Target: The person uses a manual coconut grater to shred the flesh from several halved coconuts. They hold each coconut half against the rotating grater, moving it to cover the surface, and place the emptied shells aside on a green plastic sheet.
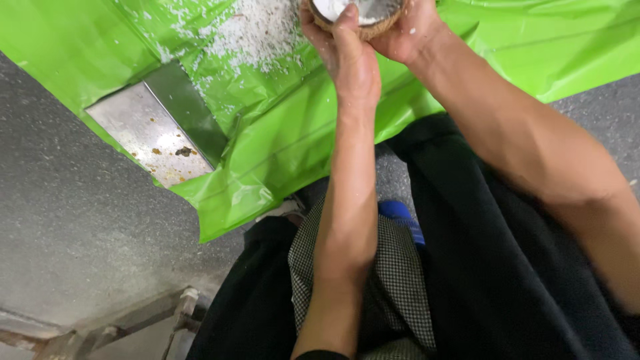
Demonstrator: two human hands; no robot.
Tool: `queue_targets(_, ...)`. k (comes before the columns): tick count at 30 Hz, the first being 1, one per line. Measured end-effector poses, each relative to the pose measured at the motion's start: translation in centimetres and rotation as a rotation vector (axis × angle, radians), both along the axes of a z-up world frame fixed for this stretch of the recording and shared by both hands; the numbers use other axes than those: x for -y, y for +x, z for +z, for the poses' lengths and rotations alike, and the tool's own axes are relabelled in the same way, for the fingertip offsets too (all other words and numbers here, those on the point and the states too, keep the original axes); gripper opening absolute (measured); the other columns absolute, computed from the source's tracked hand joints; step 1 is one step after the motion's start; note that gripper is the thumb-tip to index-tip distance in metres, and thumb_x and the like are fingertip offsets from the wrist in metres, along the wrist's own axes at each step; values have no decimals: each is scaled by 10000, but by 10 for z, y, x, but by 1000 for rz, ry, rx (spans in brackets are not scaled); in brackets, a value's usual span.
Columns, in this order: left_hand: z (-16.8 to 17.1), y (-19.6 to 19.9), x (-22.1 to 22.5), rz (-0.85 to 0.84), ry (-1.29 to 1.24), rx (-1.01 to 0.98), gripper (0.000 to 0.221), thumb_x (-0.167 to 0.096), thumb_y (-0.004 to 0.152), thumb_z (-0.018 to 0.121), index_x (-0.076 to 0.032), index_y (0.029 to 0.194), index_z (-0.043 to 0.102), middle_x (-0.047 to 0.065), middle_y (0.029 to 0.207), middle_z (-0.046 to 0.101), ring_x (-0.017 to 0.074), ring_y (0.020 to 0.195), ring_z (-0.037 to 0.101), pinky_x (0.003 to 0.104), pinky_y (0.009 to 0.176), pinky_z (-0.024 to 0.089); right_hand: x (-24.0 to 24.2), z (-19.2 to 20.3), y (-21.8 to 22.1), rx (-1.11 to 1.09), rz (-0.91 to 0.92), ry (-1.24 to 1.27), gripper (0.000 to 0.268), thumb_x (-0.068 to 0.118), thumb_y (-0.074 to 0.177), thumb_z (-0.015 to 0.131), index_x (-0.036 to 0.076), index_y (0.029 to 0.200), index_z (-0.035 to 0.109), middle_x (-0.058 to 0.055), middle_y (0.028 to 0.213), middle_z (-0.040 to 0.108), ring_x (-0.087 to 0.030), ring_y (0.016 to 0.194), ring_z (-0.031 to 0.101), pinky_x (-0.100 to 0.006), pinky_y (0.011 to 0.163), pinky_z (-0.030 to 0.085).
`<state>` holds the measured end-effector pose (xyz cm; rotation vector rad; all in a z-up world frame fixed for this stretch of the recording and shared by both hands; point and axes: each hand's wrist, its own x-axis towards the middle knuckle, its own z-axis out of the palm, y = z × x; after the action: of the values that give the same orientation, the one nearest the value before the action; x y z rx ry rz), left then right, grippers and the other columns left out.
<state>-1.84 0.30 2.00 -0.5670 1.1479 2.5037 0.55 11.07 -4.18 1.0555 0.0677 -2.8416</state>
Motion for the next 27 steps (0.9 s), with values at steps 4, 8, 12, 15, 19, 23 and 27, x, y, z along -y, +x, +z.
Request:
queue_targets(4,-2,12,-1,3,28,43,836,-205,936,653,-100,1612,172,145,1576,319,272,1432,344,439,1213,272,3,25,-2,-107,37,37,691,479,977,503,-39,1432,524,-219,1441,615,-384,1365,613,-530,1255,465)
queue_targets(8,-5,32,5,-45,-17,36,841,-260,945,664,-85,1596,162,127,1615,284,260,1492,304,451,1247,251,12,48,4,40,69,105,743,530,890,497,-3,1402,565,-225,1403,655,-391,1340,634,-547,1230,494)
queue_targets(12,-2,36,3,-1,-2,207,787,-378,990,550,-44,1605,190,183,1590,329,328,1451,345,524,1198,274,14,70,7,34,-13,101,622,471,892,536,39,1331,615,-164,1381,658,-366,1326,618,-562,1217,490)
queue_targets(15,4,31,11,-58,54,181,758,-413,1023,481,-65,1637,205,170,1617,326,333,1472,335,522,1220,256,13,76,8,22,-18,58,552,382,868,522,38,1284,637,-152,1369,665,-359,1310,623,-561,1221,486)
queue_targets(19,10,17,19,-174,-7,220,744,-363,961,462,-168,1622,180,118,1606,311,312,1461,327,534,1175,291,11,71,1,113,-29,52,559,386,897,492,20,1291,649,-174,1343,681,-367,1280,650,-564,1182,505)
queue_targets(23,9,13,20,-203,15,273,752,-357,941,465,-210,1607,148,107,1572,316,316,1432,345,553,1129,337,11,59,-1,73,13,53,637,498,934,482,27,1339,622,-178,1371,665,-366,1294,647,-572,1189,506)
queue_targets(27,-4,9,23,-177,64,123,739,-342,997,532,-124,1627,213,129,1583,356,316,1458,359,517,1207,318,16,50,-4,34,-4,60,713,539,940,447,-5,1378,589,-208,1394,651,-388,1316,642,-581,1212,504)
